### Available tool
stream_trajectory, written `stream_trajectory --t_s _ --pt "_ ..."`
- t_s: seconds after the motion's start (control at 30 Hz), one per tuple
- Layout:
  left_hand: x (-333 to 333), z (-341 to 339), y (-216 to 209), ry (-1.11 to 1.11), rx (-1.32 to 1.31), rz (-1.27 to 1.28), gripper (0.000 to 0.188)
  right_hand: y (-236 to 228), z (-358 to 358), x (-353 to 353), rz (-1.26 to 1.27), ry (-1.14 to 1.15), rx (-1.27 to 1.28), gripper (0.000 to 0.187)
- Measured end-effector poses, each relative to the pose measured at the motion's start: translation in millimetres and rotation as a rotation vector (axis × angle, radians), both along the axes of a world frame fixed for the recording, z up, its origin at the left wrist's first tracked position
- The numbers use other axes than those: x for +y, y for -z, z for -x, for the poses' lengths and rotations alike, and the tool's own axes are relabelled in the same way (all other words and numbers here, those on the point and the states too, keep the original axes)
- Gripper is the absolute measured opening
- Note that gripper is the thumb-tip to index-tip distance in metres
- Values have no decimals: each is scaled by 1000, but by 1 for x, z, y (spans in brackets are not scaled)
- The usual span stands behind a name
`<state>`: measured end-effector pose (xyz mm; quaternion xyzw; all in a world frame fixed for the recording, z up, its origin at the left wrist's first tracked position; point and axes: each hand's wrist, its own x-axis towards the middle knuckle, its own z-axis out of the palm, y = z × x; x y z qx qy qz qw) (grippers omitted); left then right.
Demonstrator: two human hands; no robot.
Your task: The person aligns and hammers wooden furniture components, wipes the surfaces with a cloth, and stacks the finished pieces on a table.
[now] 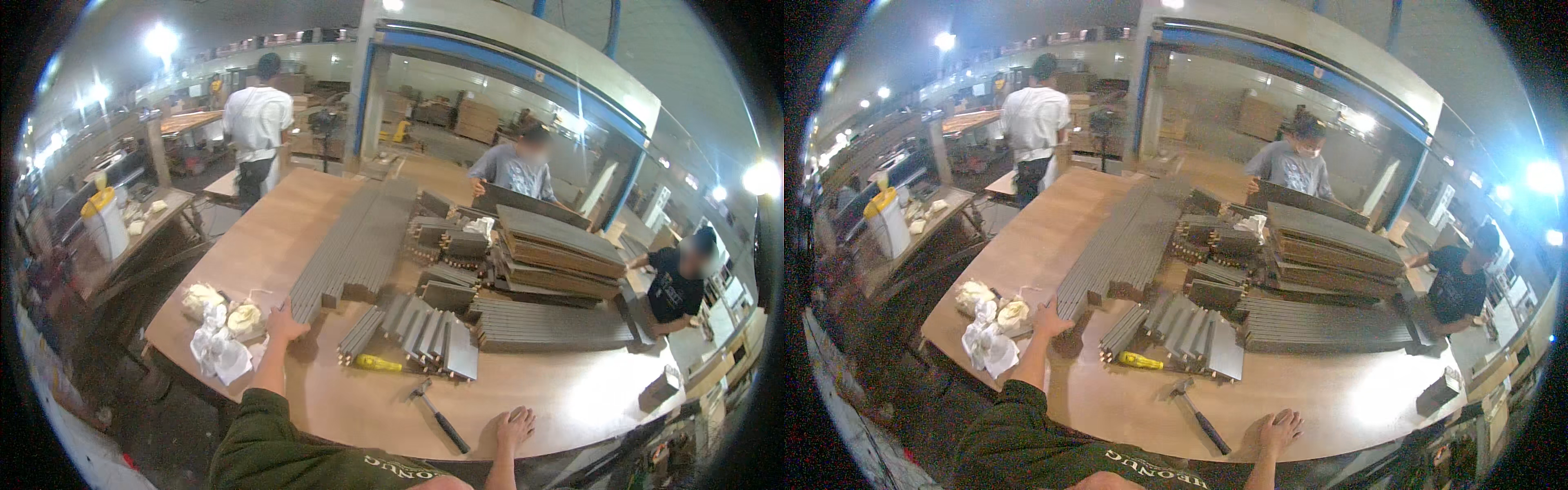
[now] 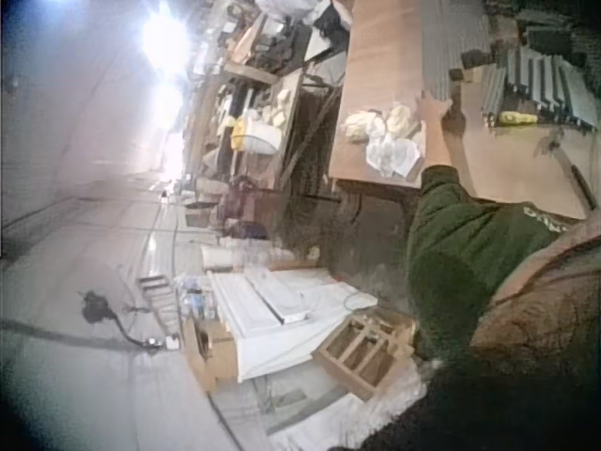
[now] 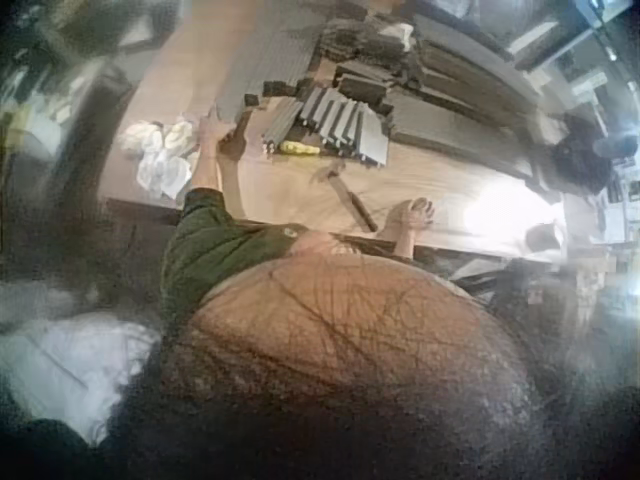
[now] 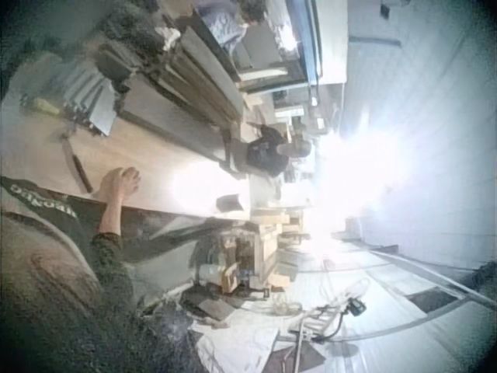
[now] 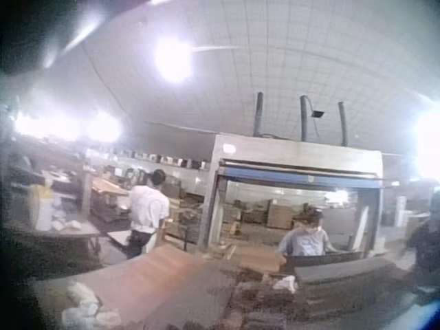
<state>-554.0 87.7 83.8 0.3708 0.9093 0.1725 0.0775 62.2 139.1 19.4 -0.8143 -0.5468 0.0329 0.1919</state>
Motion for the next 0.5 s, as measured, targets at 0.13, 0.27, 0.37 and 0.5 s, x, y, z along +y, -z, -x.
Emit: stream_trajectory --t_s 0.13,0.27,0.37,0.5 --pt "-48 -15 14 -23 33 -42 108 12 -3 2 11 -75 -16 61" --pt "-76 -79 -15 -112 11 0 107 4 -17 1 66 -154 4 62" --pt "-107 -99 -2 -165 28 22 110 2 -17 3 93 -219 128 58" --pt "-132 -136 7 -180 -18 29 113 31 -45 21 -154 -289 852 54"
